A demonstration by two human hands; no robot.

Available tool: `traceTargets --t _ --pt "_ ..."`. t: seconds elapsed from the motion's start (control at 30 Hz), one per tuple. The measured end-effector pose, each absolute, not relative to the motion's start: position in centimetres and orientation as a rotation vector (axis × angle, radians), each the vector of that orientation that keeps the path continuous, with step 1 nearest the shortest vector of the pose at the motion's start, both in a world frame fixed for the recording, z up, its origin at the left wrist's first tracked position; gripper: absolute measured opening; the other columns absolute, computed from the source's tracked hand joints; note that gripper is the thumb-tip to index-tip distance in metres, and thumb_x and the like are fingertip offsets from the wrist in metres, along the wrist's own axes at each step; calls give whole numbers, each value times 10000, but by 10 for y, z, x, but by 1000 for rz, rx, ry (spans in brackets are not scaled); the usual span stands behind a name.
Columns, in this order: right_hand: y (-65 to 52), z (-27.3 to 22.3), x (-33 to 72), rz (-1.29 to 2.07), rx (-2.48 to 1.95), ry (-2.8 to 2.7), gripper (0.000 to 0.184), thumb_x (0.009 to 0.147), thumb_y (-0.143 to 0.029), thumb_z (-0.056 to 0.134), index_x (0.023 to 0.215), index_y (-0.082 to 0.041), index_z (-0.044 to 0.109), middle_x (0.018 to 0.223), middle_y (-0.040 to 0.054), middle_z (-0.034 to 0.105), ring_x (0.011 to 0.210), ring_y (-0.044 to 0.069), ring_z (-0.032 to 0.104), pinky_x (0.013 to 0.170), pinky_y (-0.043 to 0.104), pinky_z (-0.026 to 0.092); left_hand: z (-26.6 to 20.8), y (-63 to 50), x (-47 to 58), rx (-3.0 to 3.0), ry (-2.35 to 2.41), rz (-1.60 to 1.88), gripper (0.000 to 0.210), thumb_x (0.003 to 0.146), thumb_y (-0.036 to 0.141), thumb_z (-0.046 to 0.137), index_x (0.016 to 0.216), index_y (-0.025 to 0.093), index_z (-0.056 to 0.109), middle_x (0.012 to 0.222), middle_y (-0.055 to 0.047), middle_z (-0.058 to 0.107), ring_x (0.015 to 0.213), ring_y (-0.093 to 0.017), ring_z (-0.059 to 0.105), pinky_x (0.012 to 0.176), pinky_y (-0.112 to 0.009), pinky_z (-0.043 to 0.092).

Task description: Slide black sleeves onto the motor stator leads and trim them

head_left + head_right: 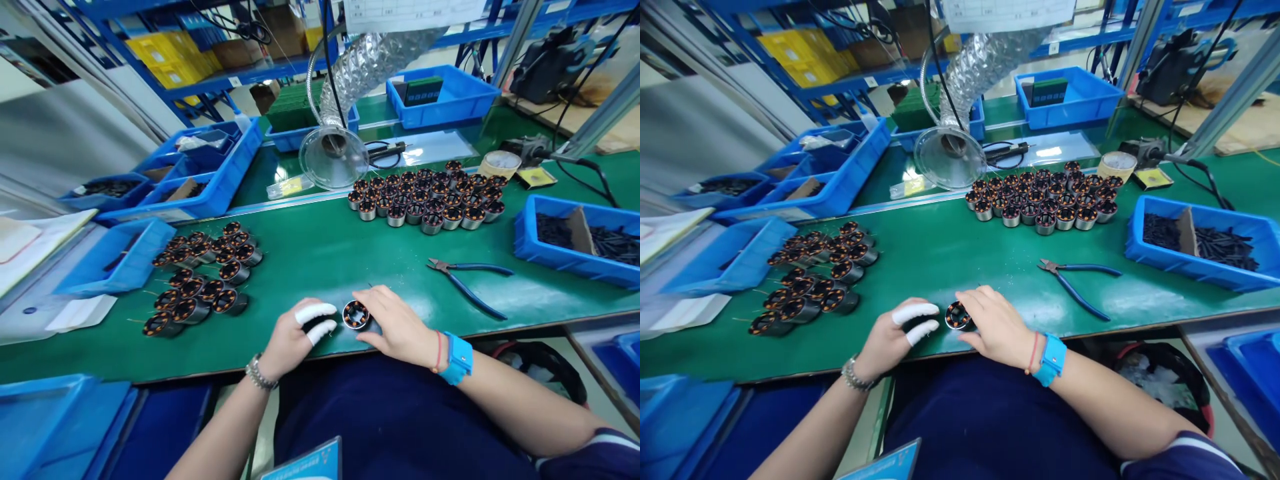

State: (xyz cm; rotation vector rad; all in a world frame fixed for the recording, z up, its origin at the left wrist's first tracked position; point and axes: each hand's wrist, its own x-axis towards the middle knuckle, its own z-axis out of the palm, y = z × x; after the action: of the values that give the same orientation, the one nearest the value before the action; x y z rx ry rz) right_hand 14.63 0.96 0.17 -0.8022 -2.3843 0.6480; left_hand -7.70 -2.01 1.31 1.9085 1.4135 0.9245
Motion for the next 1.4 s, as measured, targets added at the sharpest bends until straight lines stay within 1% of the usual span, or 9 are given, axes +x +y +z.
traceTargets --t 0.13,0.2,0.37,0.6,0.7,0.8,0.93,1.27,1.4 --pt "13 4 148 750 -756 -2363 433 786 -267 571 1175 -135 434 1090 106 552 986 204 442 864 376 411 4 -27 -61 1881 1333 934 124 744 240 630 861 207 654 843 -51 654 799 -175 598 742 -315 486" --pt "15 4 147 767 -756 -2360 387 780 -259 578 1128 -134 464 1027 98 570 949 198 451 837 364 418 4 -24 -55 1806 1321 946 63 748 240 622 778 193 651 791 -43 644 742 -161 589 711 -300 482" --pt "16 7 143 755 -782 -2365 313 772 -267 584 1044 -141 494 946 92 565 903 197 449 804 358 415 12 -14 -54 1439 1319 982 90 722 240 641 680 163 625 677 -16 616 640 -129 550 635 -258 463" --pt "8 6 142 709 -890 -2318 269 759 -292 605 955 -157 480 903 83 547 858 201 443 752 350 415 38 2 -96 1186 1469 1644 105 644 241 699 704 177 640 705 13 628 704 -131 575 734 -271 459" --pt "4 0 138 616 -1014 -2277 316 730 -352 637 916 -152 478 895 93 537 850 215 438 727 362 414 34 -13 -87 1364 1662 1300 127 676 262 676 764 176 643 750 -8 652 721 -154 592 706 -278 466" --pt "1 -4 134 549 -1078 -2263 323 734 -375 627 912 -147 482 889 98 532 846 223 436 715 371 411 18 -33 -59 1608 1542 856 178 732 253 624 896 186 605 855 -35 650 785 -175 602 740 -314 479" --pt "0 -5 134 511 -1047 -2263 262 768 -333 584 930 -152 486 890 95 532 851 219 438 709 364 408 5 -44 -37 1959 1578 857 140 767 205 583 904 181 564 948 -63 608 888 -185 561 812 -343 450" --pt "-1 -5 133 454 -1102 -2313 289 758 -332 596 945 -138 489 913 96 525 874 233 431 726 372 406 5 -40 -31 2266 1692 907 76 779 154 542 846 173 574 824 -60 626 797 -191 545 721 -340 461" --pt "-1 -4 134 450 -1101 -2324 294 769 -352 585 948 -140 487 916 98 524 875 234 435 724 375 407 6 -40 -28 2315 1697 917 72 780 136 515 806 183 564 847 -56 631 822 -198 544 748 -353 452"
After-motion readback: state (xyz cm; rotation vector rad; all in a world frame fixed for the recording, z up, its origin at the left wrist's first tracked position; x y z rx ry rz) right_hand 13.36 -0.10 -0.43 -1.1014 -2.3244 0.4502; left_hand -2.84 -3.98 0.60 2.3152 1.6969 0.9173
